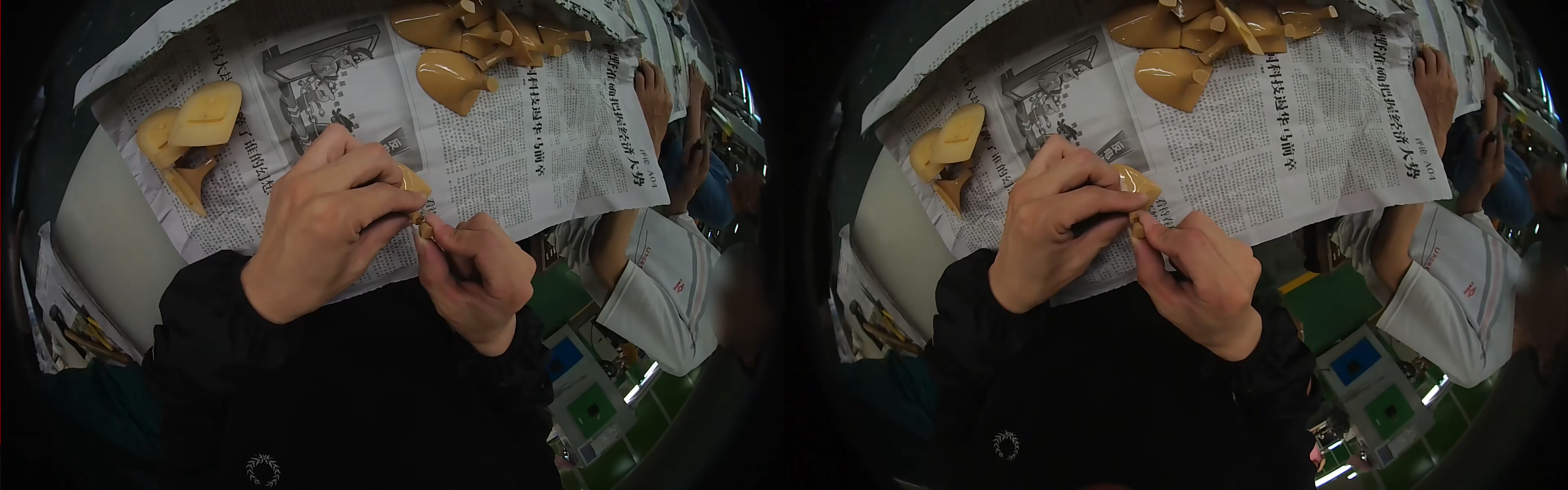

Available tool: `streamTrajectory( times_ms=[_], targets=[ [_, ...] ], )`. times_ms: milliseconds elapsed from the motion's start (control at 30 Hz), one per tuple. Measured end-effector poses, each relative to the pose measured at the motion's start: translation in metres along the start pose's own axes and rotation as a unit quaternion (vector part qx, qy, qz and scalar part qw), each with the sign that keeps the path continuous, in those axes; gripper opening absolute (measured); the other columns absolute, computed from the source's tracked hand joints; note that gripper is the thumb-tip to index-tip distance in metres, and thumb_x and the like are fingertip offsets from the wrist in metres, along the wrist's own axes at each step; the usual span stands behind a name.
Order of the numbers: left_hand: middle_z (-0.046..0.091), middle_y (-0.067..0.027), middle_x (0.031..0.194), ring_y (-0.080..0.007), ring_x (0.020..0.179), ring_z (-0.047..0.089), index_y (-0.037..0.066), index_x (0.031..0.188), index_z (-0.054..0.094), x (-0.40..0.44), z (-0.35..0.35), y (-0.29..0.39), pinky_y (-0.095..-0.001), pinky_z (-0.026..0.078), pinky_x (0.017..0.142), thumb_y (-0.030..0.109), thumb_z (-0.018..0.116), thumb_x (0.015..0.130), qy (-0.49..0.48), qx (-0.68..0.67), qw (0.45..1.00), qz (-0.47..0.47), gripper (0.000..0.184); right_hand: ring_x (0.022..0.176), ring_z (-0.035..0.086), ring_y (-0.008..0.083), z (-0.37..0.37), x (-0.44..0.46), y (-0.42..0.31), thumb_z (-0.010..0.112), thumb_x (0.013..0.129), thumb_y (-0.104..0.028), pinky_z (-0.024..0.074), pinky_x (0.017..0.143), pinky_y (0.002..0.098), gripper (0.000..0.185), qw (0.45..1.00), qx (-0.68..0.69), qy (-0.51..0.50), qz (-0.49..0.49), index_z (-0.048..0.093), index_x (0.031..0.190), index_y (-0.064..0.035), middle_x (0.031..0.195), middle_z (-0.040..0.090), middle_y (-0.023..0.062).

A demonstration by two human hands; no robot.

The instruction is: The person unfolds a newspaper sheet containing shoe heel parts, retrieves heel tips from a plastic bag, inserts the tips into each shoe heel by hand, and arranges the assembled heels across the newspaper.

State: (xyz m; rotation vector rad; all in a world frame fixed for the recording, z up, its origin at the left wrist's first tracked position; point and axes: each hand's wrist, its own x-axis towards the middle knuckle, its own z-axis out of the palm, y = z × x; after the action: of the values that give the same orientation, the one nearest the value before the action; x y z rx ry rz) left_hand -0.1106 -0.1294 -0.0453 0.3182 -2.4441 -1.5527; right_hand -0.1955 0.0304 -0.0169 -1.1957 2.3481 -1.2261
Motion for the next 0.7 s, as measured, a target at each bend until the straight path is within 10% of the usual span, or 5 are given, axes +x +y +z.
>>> streamTrajectory(
  times_ms=[700],
  targets=[
    [0.065, -0.0022, 0.086, -0.0213, 0.081, 0.056, 0.006, 0.092, 0.074, 0.000, 0.001, -0.002, -0.0303, 0.047, 0.067, -0.003, 0.079, 0.063, 0.006, -0.021, 1.000, 0.009, 0.030, 0.047, 0.052, 0.0175, -0.005, 0.016, -0.002, 0.073, 0.075, 0.007, 0.0399, 0.040, 0.0283, 0.019, 0.997, -0.035, -0.059, -0.036, 0.056, 0.079, -0.0016, 0.065, 0.051, 0.0054]
  ],
)
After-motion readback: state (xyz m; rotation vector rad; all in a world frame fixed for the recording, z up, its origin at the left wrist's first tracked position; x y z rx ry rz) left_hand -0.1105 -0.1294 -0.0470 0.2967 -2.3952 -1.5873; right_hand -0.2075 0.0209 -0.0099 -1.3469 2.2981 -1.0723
